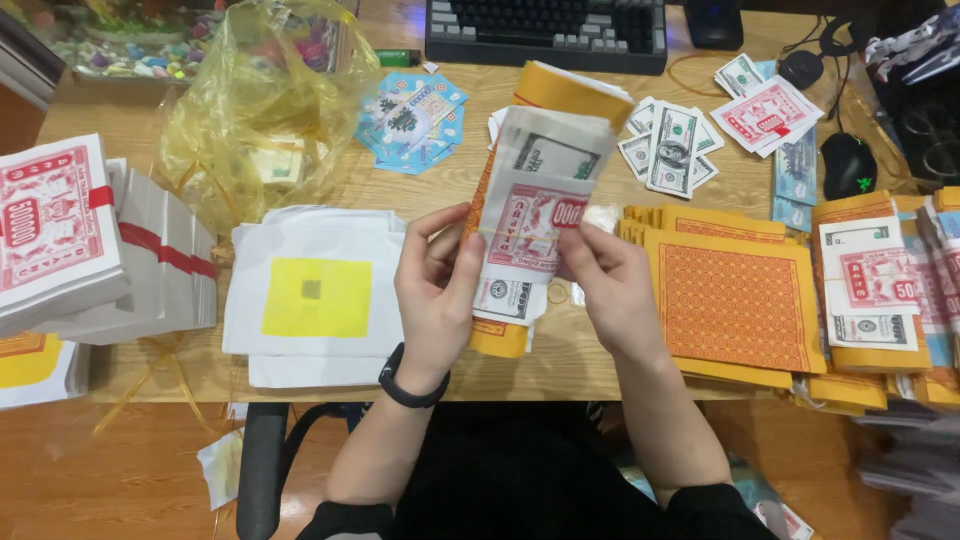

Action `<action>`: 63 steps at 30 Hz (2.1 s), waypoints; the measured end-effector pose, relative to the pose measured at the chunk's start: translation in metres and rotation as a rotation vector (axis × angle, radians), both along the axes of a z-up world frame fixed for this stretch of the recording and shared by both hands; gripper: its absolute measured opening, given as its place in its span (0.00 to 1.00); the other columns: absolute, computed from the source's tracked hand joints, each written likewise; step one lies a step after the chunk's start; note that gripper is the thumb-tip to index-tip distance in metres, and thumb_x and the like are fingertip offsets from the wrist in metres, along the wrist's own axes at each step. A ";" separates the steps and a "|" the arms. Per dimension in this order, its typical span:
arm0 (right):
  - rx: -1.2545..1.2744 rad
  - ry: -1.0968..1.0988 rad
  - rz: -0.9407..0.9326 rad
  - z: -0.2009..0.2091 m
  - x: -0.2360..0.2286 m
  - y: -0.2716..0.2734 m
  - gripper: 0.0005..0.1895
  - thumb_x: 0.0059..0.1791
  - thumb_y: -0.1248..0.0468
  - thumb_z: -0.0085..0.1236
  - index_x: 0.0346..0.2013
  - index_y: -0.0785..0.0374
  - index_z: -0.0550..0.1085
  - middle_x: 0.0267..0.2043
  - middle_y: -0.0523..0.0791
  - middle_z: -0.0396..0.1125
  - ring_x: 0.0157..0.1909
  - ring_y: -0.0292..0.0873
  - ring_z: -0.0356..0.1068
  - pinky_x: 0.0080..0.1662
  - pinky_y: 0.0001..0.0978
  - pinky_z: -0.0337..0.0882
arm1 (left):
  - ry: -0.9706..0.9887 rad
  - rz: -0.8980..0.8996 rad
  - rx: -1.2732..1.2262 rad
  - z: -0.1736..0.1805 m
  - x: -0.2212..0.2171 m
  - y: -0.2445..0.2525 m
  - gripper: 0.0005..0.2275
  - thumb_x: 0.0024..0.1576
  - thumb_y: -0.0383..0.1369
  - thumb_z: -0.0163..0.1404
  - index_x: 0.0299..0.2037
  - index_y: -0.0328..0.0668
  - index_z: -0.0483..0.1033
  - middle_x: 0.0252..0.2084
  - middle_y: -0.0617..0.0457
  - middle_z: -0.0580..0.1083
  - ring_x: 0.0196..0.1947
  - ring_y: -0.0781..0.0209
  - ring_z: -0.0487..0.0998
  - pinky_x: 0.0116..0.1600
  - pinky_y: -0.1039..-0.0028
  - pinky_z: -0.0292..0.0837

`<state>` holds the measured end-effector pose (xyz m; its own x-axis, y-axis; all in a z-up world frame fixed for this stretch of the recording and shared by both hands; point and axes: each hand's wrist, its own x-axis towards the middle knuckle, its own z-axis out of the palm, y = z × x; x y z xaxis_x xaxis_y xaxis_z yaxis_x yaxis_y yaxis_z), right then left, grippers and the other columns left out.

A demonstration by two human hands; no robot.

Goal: The person prepares joss paper by placing stacks of printed paper and spirit money into white and gold paper sleeves, then folding and securing the bundles with rubber bands.

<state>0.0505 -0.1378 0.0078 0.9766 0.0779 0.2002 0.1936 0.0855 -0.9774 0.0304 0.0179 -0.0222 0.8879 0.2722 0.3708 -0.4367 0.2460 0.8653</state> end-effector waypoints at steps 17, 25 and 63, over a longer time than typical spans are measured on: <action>-0.307 -0.191 0.350 0.005 0.010 -0.036 0.08 0.52 0.70 0.50 0.39 0.71 0.77 0.26 0.49 0.71 0.33 0.35 0.62 0.37 0.35 0.72 | 0.049 -0.116 0.086 0.008 0.007 0.017 0.17 0.58 0.34 0.52 0.56 0.36 0.71 0.48 0.44 0.76 0.49 0.63 0.73 0.54 0.67 0.72; -0.384 -0.151 0.279 -0.005 0.009 -0.020 0.10 0.53 0.69 0.48 0.47 0.69 0.71 0.31 0.51 0.70 0.35 0.41 0.67 0.41 0.39 0.73 | 0.272 -0.201 0.181 0.019 -0.004 -0.007 0.30 0.65 0.49 0.29 0.69 0.28 0.48 0.67 0.29 0.55 0.69 0.35 0.51 0.69 0.46 0.44; -0.008 0.037 -0.781 0.022 -0.050 -0.289 0.10 0.49 0.59 0.59 0.43 0.57 0.75 0.46 0.40 0.74 0.43 0.33 0.75 0.48 0.22 0.79 | 0.426 -0.510 -0.616 -0.023 0.004 -0.055 0.10 0.60 0.31 0.45 0.51 0.40 0.67 0.45 0.43 0.72 0.44 0.54 0.73 0.55 0.53 0.71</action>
<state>0.0002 -0.4269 0.0300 0.7551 -0.6335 0.1690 0.1625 -0.0689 -0.9843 0.0344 -0.0368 -0.0449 0.9837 -0.1508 -0.0980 0.1796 0.7949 0.5795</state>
